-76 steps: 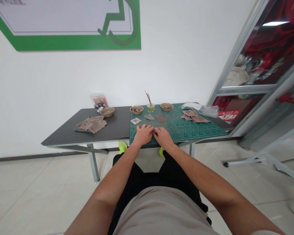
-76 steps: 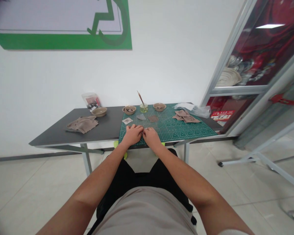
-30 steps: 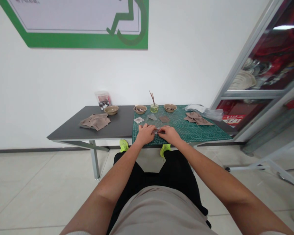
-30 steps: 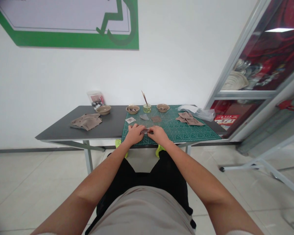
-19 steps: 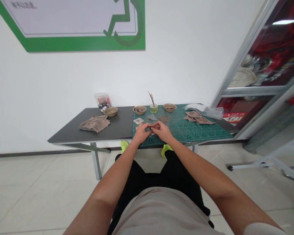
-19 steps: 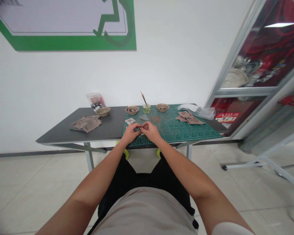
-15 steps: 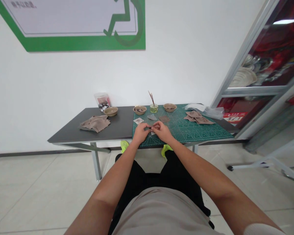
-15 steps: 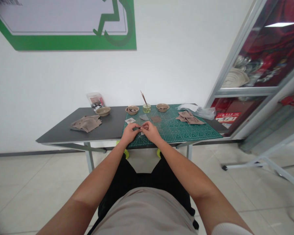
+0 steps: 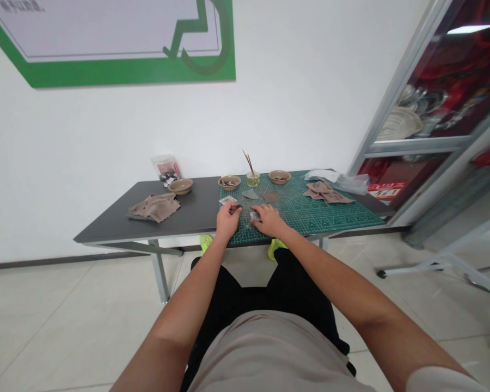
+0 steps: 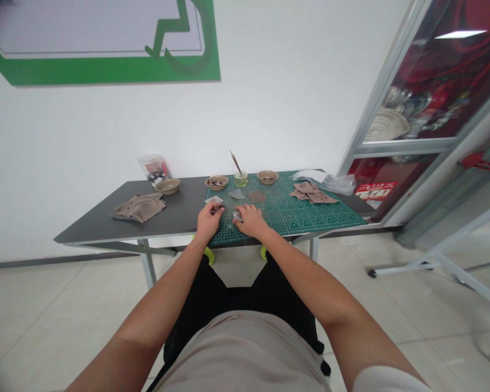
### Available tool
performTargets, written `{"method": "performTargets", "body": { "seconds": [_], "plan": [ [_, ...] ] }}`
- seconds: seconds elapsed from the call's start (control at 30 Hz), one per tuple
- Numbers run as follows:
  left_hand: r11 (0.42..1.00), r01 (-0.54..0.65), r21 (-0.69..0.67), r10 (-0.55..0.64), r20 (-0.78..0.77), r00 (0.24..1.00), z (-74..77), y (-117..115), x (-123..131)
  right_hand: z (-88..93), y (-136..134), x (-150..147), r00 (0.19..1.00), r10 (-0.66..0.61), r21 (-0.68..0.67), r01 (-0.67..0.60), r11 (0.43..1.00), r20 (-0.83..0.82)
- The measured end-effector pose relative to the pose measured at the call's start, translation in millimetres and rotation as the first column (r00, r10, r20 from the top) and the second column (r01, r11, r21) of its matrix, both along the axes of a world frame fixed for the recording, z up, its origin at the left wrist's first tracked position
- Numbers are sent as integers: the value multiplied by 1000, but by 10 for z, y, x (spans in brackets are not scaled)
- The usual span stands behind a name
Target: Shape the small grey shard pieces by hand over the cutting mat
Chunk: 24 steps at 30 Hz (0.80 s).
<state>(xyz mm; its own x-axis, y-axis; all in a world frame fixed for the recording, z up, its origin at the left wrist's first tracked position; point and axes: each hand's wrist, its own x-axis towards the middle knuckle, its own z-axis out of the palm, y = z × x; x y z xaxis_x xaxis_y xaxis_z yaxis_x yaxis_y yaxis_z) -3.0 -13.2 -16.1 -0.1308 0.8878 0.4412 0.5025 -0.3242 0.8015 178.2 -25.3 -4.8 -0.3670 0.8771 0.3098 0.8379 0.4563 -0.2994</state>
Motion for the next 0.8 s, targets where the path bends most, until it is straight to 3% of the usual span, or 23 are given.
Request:
{"method": "performTargets", "body": {
  "seconds": [0.2, 0.33, 0.5, 0.67, 0.8],
  "plan": [
    [1000, 2, -1, -2, -5, 1000, 8, -23, 5, 57, 100, 125, 994, -59, -57, 54, 997, -88],
    [1000, 2, -1, -3, -9, 1000, 9, -22, 12, 204, 173, 310, 984, -56, 18, 60, 998, -169],
    [1000, 9, -10, -9, -25, 1000, 27, -28, 17, 386, 269, 549, 953, -190, 20, 200, 980, -237],
    [998, -35, 45, 39, -108, 993, 47, -25, 14, 320, 349, 740, 921, -342, -180, 311, 933, -184],
    [999, -24, 23, 25, -72, 997, 27, -6, 16, 261, 409, 858, 881, -394, -170, 360, 918, -262]
  ]
}}
